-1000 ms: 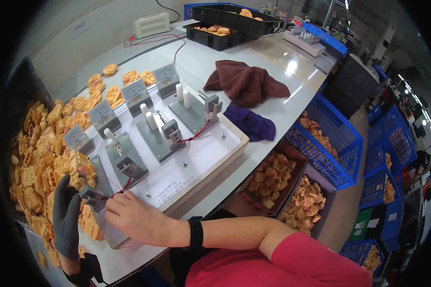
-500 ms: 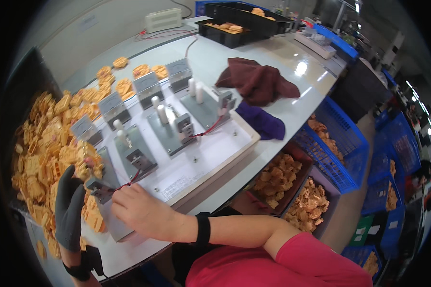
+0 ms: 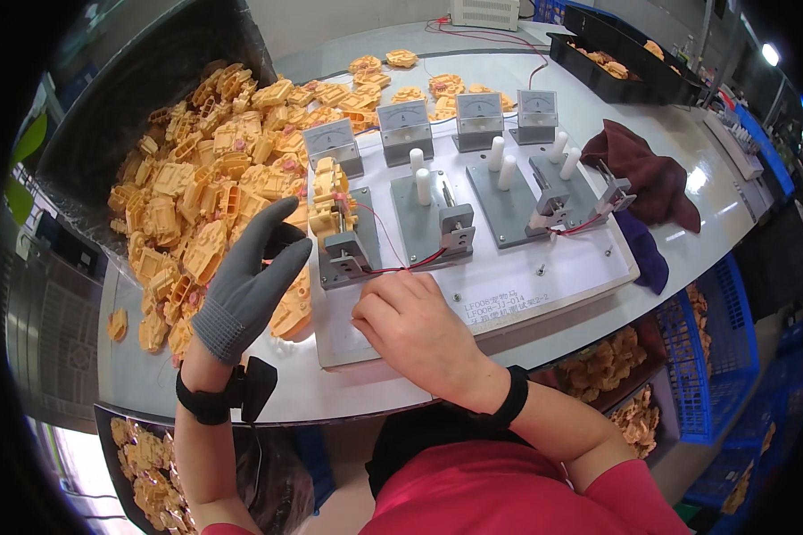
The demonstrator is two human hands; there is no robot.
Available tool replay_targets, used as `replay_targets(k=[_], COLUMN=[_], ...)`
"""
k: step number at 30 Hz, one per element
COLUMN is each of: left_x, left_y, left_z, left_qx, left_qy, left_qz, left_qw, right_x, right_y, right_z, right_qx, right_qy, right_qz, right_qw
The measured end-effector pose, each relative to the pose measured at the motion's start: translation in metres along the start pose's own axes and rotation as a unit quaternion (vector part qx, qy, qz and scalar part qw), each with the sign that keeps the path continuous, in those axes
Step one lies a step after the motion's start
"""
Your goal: Assembling plastic toy parts and testing them using a specialized fixture on a factory workbench.
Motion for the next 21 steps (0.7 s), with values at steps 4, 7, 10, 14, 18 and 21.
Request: replay_targets(k=[4, 7, 10, 14, 18, 21], left_x=[0.0003, -0.0002, -0.0008, -0.0020, -0.0023, -0.0023], left_y=[0.0012, 0.0034, 0.0035, 0.0024, 0.0035, 0.0042], left_z=[0.0003, 0.0003, -0.0003, -0.0010, -0.0007, -0.0007], left_qx=[-0.005, -0.003, 0.002, 0.000, -0.002, -0.005], left_qy=[-0.002, -0.002, -0.001, -0.001, 0.000, 0.001], left_qz=[0.001, 0.001, 0.000, 0.001, 0.004, 0.002], left_qw=[1.000, 1.000, 1.000, 1.000, 1.000, 1.000], right_x=[0.0010, 0.0009, 0.0010, 0.0009, 0.0008, 0.0006], right_y=[-0.0004, 0.0020, 0.0020, 0.0013, 0.0004, 0.0006], right_z=[-0.0002, -0.0024, -0.0028, -0.0028, -0.0042, -0.0040], right_qx=[0.003, 0.015, 0.014, 0.010, 0.009, 0.010], right_qy=[0.004, 0.010, 0.009, 0.008, 0.011, 0.010], right_qz=[-0.003, 0.021, 0.022, 0.021, 0.018, 0.019], right_qw=[1.000, 1.000, 1.000, 1.000, 1.000, 1.000])
Point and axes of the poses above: each hand's wrist, its own x-axis towards the middle knuckle, its own z-axis out of the palm, y = z × x, the point moved 9 cm from there along x, towards the middle knuckle, and after that the axes turned 11 degrees about -y, right-handed, at the moved point
